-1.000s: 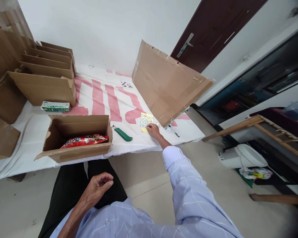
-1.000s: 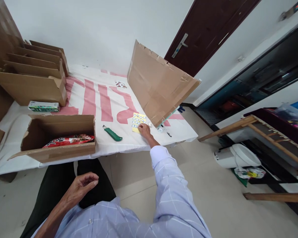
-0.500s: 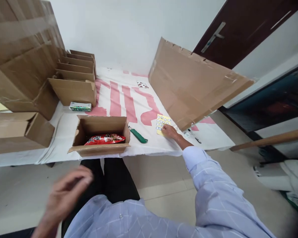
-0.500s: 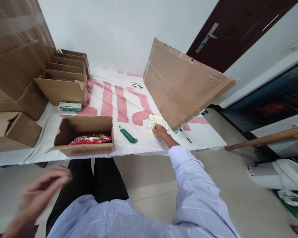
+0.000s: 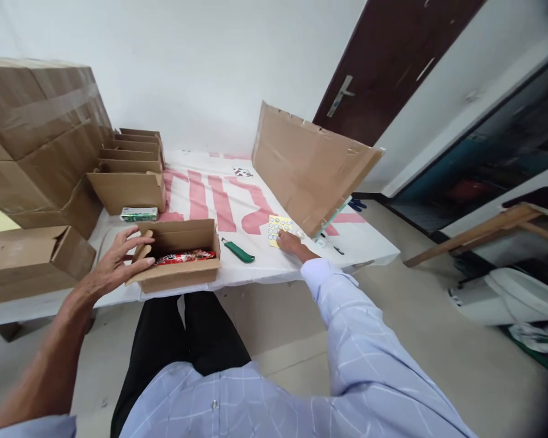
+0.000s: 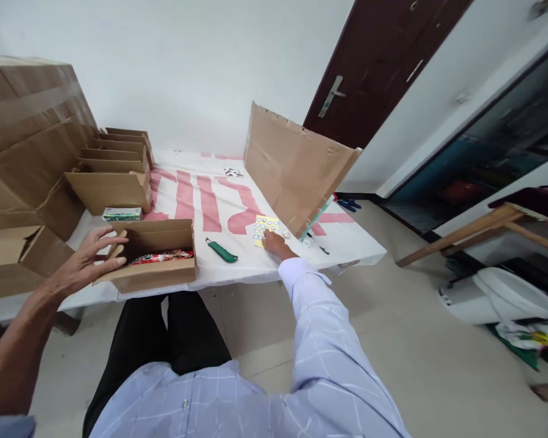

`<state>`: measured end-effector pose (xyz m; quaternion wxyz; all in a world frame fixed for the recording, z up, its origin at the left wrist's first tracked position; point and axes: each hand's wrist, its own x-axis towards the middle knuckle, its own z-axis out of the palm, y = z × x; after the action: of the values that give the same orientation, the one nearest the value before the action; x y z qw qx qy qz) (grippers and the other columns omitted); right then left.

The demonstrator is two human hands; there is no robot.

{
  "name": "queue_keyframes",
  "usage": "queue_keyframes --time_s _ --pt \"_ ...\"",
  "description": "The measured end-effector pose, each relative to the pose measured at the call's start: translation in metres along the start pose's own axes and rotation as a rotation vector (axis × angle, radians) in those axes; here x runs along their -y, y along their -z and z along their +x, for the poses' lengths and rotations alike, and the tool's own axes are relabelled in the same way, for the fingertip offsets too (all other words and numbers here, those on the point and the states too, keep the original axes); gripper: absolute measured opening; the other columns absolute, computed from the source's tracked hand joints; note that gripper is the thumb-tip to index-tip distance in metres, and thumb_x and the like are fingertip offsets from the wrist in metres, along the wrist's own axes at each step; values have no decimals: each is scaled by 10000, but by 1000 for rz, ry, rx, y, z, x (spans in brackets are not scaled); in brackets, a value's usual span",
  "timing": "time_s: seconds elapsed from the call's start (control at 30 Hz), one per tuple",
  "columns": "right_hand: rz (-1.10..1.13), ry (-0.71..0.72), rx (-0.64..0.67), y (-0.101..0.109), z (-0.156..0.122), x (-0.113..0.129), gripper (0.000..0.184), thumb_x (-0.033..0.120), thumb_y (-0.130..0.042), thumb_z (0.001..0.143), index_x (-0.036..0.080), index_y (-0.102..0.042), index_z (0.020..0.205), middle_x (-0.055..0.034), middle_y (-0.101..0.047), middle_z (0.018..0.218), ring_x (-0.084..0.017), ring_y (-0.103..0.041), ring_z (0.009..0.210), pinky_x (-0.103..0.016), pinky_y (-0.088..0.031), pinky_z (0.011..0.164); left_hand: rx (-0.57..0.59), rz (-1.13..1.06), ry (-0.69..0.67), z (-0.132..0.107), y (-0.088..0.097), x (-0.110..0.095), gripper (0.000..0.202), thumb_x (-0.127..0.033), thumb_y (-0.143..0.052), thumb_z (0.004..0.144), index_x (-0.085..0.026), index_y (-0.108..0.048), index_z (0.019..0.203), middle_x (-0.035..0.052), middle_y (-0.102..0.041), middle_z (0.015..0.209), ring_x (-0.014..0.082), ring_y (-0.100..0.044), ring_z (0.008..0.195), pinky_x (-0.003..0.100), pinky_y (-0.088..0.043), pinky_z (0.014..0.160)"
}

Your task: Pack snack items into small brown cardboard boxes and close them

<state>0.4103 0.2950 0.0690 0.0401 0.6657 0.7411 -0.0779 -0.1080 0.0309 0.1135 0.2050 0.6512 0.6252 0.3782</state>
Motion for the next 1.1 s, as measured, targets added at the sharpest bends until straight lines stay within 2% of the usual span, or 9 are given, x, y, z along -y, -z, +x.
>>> queue_keyframes --time_s 0.07,0.17,0.3,0.53,0.67,0.77,0.87,0.97,1.1 --pt "4 6 -22 -3 -3 -4 408 443 -701 1076 188 -666 1393 -106 -691 1378 -260 -709 1179 -490 -620 1020 -4 13 -11 -7 -2 5 658 -812 -707 863 -327 -722 1306 99 -400 1701 446 -374 1631 519 -649 1077" --pt "-2 29 -55 -8 -11 -6 330 336 -552 1135 159 -640 1399 -152 -676 1417 -257 -667 1271 -414 -548 1095 8 -14 2 -15 -5 7 683 -798 -723 862 -338 -684 1365 94 -349 1755 458 -358 1640 545 -629 1111" --pt "-12 69 -95 -9 -22 -3 354 251 -450 1116 123 -600 1410 -226 -633 1489 -291 -595 1382 -381 -471 1135 44 -91 12 -14 -8 9 873 -831 -792 776 -364 -602 1489 98 -231 1831 470 -267 1680 625 -522 1220" --pt "11 100 -191 21 -28 19 394 197 -464 1038 125 -643 1381 -235 -697 1399 -324 -684 1209 -422 -534 1000 70 -144 -25 -7 -15 22 926 -816 -875 700 -329 -633 1449 116 -188 1836 460 -159 1713 648 -337 1335" --pt "84 238 -355 56 -35 86 389 213 -440 1065 134 -662 1374 -214 -685 1392 -292 -679 1163 -394 -523 979 64 -132 -27 -7 -16 18 943 -835 -880 670 -317 -642 1421 122 -220 1801 461 -169 1705 633 -335 1340" --pt "294 779 -517 82 -63 163 263 218 -517 1051 171 -746 1170 -142 -747 1151 -239 -680 946 -341 -515 839 49 -110 -22 -8 -19 11 967 -855 -879 647 -317 -643 1415 130 -242 1771 475 -209 1685 643 -348 1332" --pt "174 1156 -285 99 -98 235 166 263 -609 1034 198 -760 1056 -90 -765 1052 -215 -678 908 -305 -467 791 12 -107 -18 -12 -25 2 966 -857 -882 646 -311 -641 1405 149 -242 1748 476 -219 1678 658 -350 1326" --pt "-119 1135 -37 102 -116 278 188 360 -730 978 186 -763 1039 -109 -788 1107 -258 -711 1011 -310 -470 801 -15 -101 -28 -18 -31 -4 957 -845 -893 652 -299 -641 1397 161 -245 1729 474 -209 1681 668 -325 1336" --pt "-316 986 155 86 -107 295 325 394 -844 879 173 -796 1112 -168 -808 1166 -344 -756 1100 -372 -538 866 -20 -98 -37 -21 -33 -5 960 -841 -886 671 -305 -626 1423 159 -228 1747 481 -194 1685 682 -323 1333"
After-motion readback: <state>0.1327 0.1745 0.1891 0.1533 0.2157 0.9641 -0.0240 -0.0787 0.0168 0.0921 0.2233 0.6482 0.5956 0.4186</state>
